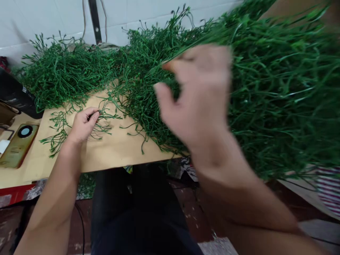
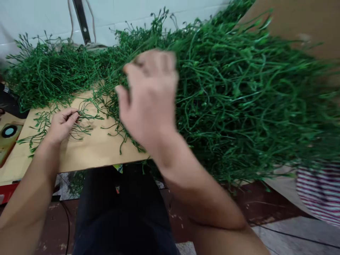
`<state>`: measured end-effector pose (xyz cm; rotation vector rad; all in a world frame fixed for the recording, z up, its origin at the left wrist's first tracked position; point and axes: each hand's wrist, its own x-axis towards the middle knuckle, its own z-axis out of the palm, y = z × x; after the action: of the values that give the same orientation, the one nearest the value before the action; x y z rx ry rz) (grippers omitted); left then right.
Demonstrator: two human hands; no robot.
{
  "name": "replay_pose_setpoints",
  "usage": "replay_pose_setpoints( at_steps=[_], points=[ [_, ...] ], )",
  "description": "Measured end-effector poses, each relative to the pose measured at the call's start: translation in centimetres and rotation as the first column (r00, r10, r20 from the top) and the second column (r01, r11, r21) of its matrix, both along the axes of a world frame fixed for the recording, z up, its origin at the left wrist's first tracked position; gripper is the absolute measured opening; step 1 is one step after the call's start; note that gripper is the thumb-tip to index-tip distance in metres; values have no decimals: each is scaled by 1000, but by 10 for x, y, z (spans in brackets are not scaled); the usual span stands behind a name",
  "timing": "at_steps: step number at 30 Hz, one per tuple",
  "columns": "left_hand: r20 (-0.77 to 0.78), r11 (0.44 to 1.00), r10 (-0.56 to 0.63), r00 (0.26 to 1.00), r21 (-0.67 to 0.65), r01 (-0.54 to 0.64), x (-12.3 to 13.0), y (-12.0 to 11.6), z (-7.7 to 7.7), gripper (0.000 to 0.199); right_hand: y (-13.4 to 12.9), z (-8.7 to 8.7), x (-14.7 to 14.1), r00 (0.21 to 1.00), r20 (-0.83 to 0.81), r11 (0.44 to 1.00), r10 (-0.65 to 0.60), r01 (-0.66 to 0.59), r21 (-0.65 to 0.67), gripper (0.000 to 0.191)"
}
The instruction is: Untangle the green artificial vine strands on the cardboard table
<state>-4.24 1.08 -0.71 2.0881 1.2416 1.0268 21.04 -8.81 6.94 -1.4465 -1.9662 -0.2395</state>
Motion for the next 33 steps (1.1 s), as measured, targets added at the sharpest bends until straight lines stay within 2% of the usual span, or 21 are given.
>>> replay_pose_setpoints(
  at_steps=[2, 5, 10, 15, 19, 26, 29, 33],
  points=[
    [40, 1000, -29, 999, -2, 29, 0, 0, -1, 27, 15, -12, -31, 997, -56, 998, -56, 55, -34, 28],
    [123, 998, -64, 990, -20, 67, 1, -1, -1, 28, 31, -30, -63, 997, -81, 993, 4, -14, -115, 25],
    [272, 992, -99, 957, -46, 116, 6, -1, 2, 32, 50, -51, -82, 990, -70, 934, 123, -139, -329, 34],
    [290, 990, -82, 953, -83, 111, 7, 1, 1, 30, 60, -57, -84, 980, -132, 877, 152, -195, -439, 16],
    [217, 995, -34, 976, -81, 52, 7, 2, -2, 21, 59, -57, -77, 962, -221, 857, 157, -244, -453, 27],
    [11, 996, 30, 999, -86, -29, 11, -1, 3, 11, 55, -64, -56, 933, -306, 874, 189, -302, -380, 26],
    [-46, 995, 72, 996, -71, -75, 10, 0, 1, 12, 50, -64, -51, 939, -286, 871, 188, -294, -393, 24],
    [-100, 992, 114, 988, -47, -119, 7, 6, -9, 17, 42, -62, -55, 951, -204, 869, 233, -298, -395, 23]
  ],
)
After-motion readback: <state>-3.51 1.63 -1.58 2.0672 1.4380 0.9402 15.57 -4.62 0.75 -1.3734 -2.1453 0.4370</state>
